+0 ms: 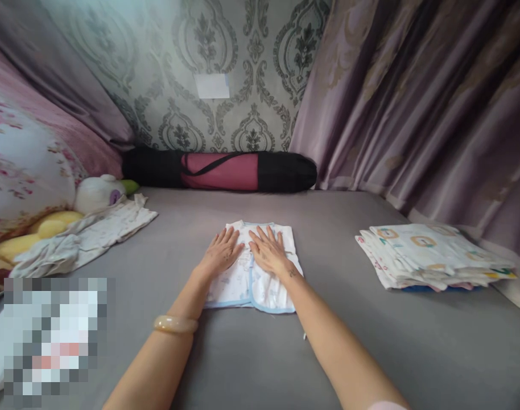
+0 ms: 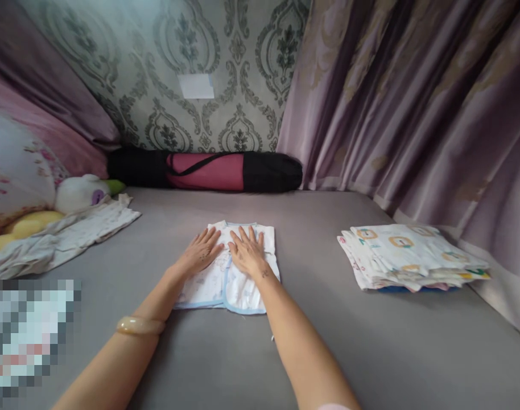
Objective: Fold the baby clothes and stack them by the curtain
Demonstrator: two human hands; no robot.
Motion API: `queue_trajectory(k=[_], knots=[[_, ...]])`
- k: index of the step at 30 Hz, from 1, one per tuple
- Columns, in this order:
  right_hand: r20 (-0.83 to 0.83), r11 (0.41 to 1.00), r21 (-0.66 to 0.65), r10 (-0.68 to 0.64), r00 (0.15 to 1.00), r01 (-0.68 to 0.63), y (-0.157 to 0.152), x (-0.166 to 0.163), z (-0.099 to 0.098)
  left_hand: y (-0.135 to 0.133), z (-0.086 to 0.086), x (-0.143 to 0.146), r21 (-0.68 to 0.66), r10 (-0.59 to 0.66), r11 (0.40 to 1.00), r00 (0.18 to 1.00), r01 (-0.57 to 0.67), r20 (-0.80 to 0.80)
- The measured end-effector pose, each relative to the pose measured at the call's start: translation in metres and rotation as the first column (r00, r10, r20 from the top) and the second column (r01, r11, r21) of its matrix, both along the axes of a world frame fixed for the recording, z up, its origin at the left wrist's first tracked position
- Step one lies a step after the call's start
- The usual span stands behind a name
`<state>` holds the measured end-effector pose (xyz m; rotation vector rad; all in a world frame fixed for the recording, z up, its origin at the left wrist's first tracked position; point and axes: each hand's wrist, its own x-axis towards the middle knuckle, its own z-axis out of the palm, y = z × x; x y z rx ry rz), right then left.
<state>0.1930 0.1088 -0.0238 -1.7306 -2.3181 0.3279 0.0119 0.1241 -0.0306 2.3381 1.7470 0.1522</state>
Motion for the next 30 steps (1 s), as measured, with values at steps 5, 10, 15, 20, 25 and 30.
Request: queue_trajectory(k=[5,10,15,20,25,30], knots=[[-0.002,0.994,-0.113,0.007,1.0,-0.007,0.005,0.002,0.013,0.004,0.014,0.0,-0.081,0.003,0.997,0.996,-0.01,-0.087],[-0.017,0.984,-0.164,0.063,0.998,-0.065,0.012,0.025,0.031,0.011,0.027,0.006,0.064,-0.085,0.993,0.982,0.097,-0.167],[0.074,0.995,-0.033,0.097,0.993,-0.095,0.007,0.046,0.011,0.013,0.004,0.006,0.197,-0.266,0.939,0.959,0.281,-0.099],[0.068,0.994,-0.026,0.103,0.992,-0.102,0.005,0.046,-0.002,0.015,-0.009,0.004,0.135,-0.258,0.954,0.962,0.268,-0.084],[-0.099,0.994,-0.033,0.097,0.99,-0.101,0.003,0.055,0.009,0.007,-0.002,0.001,0.227,-0.259,0.937,0.964,0.267,-0.068],[-0.223,0.983,-0.017,0.175,0.959,-0.183,-0.053,0.081,0.02,-0.043,0.021,-0.022,0.271,-0.405,0.881,0.914,0.387,0.011]])
